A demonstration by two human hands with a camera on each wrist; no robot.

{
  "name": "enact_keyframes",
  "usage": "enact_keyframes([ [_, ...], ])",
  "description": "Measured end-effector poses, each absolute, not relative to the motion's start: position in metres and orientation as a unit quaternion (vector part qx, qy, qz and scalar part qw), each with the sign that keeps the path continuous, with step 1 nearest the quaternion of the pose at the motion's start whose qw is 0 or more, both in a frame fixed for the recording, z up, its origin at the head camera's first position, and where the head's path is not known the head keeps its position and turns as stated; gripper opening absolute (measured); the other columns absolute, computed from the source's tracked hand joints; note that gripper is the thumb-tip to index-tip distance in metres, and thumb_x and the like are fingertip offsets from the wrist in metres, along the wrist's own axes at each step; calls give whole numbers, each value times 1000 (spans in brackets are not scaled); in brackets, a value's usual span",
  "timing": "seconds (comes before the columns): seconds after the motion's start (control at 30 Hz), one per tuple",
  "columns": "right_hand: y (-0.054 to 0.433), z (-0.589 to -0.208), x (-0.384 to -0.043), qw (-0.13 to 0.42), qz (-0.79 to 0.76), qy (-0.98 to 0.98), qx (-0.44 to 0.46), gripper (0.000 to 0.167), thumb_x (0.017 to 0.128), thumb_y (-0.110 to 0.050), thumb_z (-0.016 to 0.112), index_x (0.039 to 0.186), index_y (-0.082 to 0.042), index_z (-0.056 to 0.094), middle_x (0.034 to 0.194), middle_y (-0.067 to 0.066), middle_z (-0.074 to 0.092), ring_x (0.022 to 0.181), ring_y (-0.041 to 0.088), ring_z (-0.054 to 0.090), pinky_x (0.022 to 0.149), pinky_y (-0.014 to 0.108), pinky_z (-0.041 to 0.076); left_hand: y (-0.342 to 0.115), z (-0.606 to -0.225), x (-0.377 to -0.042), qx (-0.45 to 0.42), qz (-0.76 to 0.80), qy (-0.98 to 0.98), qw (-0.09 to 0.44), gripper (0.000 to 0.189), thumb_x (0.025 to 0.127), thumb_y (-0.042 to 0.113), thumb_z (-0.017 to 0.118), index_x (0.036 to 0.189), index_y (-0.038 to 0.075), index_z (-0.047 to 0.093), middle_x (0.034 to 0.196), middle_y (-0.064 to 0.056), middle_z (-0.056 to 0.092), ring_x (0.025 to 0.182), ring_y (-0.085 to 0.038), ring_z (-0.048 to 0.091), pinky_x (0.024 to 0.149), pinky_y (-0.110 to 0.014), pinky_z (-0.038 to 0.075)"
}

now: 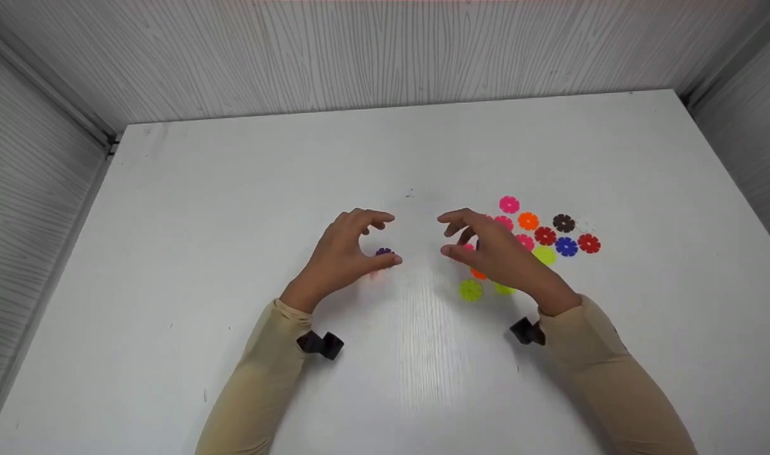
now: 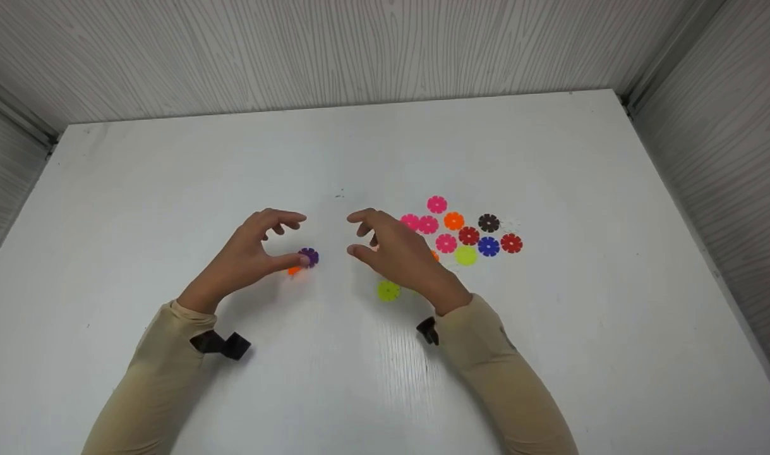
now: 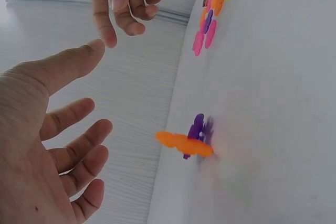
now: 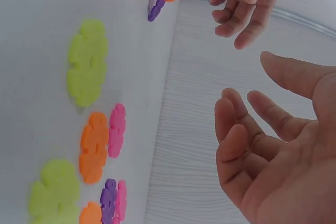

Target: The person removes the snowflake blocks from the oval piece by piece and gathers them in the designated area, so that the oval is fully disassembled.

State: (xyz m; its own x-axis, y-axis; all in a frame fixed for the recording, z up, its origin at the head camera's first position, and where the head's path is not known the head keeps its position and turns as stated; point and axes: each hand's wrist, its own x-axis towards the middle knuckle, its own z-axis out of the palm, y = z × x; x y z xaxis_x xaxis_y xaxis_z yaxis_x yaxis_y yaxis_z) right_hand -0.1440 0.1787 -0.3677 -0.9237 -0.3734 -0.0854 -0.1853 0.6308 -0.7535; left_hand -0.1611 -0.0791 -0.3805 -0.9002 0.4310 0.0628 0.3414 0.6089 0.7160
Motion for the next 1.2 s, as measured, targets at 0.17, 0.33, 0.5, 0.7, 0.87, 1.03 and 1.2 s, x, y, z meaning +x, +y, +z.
enact_keyframes([
  [0.17,170,-373,-146,137,-397,893,-159,58,89,-24,69,140,-13,44,132,14,54,118,29,55,94,46,50,-87,-386,-159,189,374,905,73,64,75,38,82,129,13,57,117,-10,60,106,-30,53,88,-41,43],
  [0.33,162,-379,-147,154,-388,893,-168,61,89,-27,69,142,-15,41,136,13,50,121,29,52,97,47,49,-91,-391,-156,173,362,911,99,64,74,39,82,127,13,57,113,-8,60,101,-26,52,81,-37,44],
  [0.5,153,-385,-148,163,-387,889,-180,62,89,-26,69,143,-14,40,137,13,48,122,30,51,98,48,48,-92,-396,-156,169,342,918,111,59,74,37,82,122,13,57,109,-5,61,98,-22,54,80,-36,45],
  [0.7,147,-388,-149,178,-401,880,-181,62,90,-26,68,143,-14,39,138,12,47,122,29,50,100,47,46,-93,-401,-157,160,319,928,109,44,77,31,80,112,12,61,100,-3,64,88,-20,55,76,-33,45],
  [0.87,144,-390,-149,190,-399,879,-178,61,90,-26,68,143,-15,39,139,10,47,120,27,52,101,45,46,-95,-403,-158,146,315,930,119,26,84,24,73,106,13,64,93,-1,66,82,-18,56,70,-29,43],
  [1.03,143,-390,-148,191,-403,876,-184,60,91,-24,67,143,-14,39,138,11,47,117,27,54,99,43,48,-95,-403,-158,143,332,925,117,13,87,19,67,98,14,68,89,-1,69,79,-17,56,66,-27,43],
  [1.2,143,-389,-147,190,-404,874,-192,60,90,-24,68,143,-14,40,136,12,49,115,26,56,97,43,49,-92,-399,-156,148,377,907,115,9,86,17,68,94,14,68,88,0,70,75,-16,55,62,-26,43],
])
